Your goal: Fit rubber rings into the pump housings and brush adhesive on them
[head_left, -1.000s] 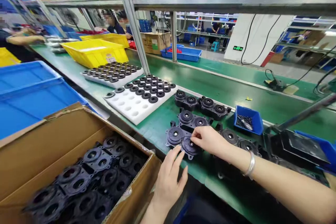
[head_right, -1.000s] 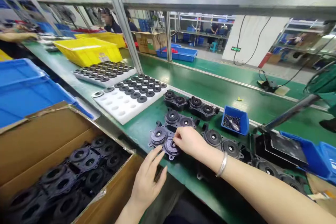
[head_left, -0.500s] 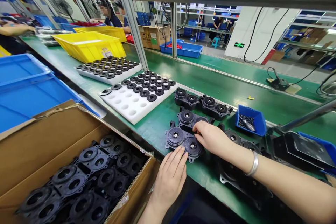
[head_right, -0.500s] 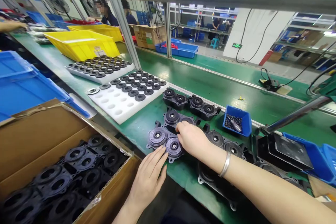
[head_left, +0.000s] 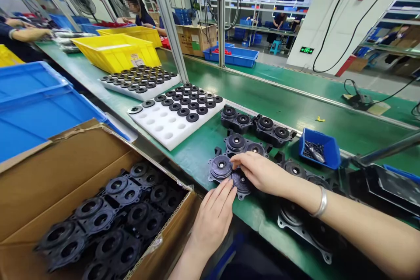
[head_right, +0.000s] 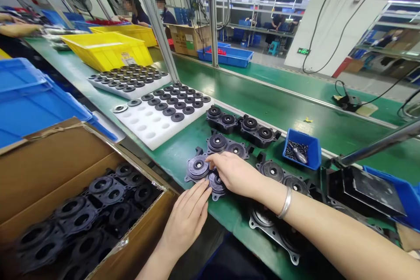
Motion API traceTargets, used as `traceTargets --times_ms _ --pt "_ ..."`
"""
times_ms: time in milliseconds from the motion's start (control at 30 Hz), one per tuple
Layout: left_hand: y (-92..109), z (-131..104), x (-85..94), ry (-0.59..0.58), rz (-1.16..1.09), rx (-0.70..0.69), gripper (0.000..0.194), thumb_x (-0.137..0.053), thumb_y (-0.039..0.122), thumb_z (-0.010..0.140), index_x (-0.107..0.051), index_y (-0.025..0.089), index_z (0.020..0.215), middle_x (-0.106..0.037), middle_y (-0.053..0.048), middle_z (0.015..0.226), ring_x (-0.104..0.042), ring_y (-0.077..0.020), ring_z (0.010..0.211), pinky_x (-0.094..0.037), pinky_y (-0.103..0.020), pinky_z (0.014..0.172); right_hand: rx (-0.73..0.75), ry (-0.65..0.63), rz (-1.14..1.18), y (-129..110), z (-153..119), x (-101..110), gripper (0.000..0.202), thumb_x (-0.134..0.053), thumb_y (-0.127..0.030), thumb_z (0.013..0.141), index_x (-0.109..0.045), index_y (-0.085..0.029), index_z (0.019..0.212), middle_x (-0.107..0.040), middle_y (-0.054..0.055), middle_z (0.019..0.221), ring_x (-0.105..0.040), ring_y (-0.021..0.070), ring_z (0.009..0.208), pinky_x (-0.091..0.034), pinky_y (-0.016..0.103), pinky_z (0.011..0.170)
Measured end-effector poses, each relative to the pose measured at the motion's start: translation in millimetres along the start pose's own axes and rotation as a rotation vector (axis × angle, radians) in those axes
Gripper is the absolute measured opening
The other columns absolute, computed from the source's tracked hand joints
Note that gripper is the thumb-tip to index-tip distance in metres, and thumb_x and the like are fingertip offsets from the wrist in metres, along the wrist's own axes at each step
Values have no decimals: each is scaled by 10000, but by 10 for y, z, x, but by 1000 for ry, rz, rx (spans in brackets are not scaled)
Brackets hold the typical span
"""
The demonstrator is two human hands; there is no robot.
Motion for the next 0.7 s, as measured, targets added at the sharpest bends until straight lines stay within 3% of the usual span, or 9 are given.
traceTargets --times_ms 133,333,700 --pt "-16 -3 9 -13 -16 2 407 -475 44 977 -570 116 1366 -643 -115 1414 -571 -232 1337 -398 -374 1112 8 -62 -32 19 -27 25 320 -417 -28 966 -555 -160 1223 -716 99 1047 -629 230 961 -550 405 903" --pt "-35 -8 -3 -28 -56 -7 441 -510 14 941 -558 92 1373 -640 -141 1406 -544 -251 1367 -439 -398 1112 46 -120 -15 20 -35 52 409 -421 -29 969 -521 -140 1350 -709 126 1127 -615 239 1042 -538 426 957" --pt "-73 -10 -30 -31 -115 -1 451 -515 2 931 -553 110 1367 -661 -148 1372 -558 -248 1365 -494 -411 1101 37 -111 -27 100 -38 118 353 -421 -49 986 -534 -127 1311 -702 142 1150 -621 230 999 -554 413 917"
Point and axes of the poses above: each hand's wrist, its own z-axis towards the middle knuckle, its own x-axis out of the back of the hand, y = z × x, the point moved 2 cm from there along z, towards the middle knuckle
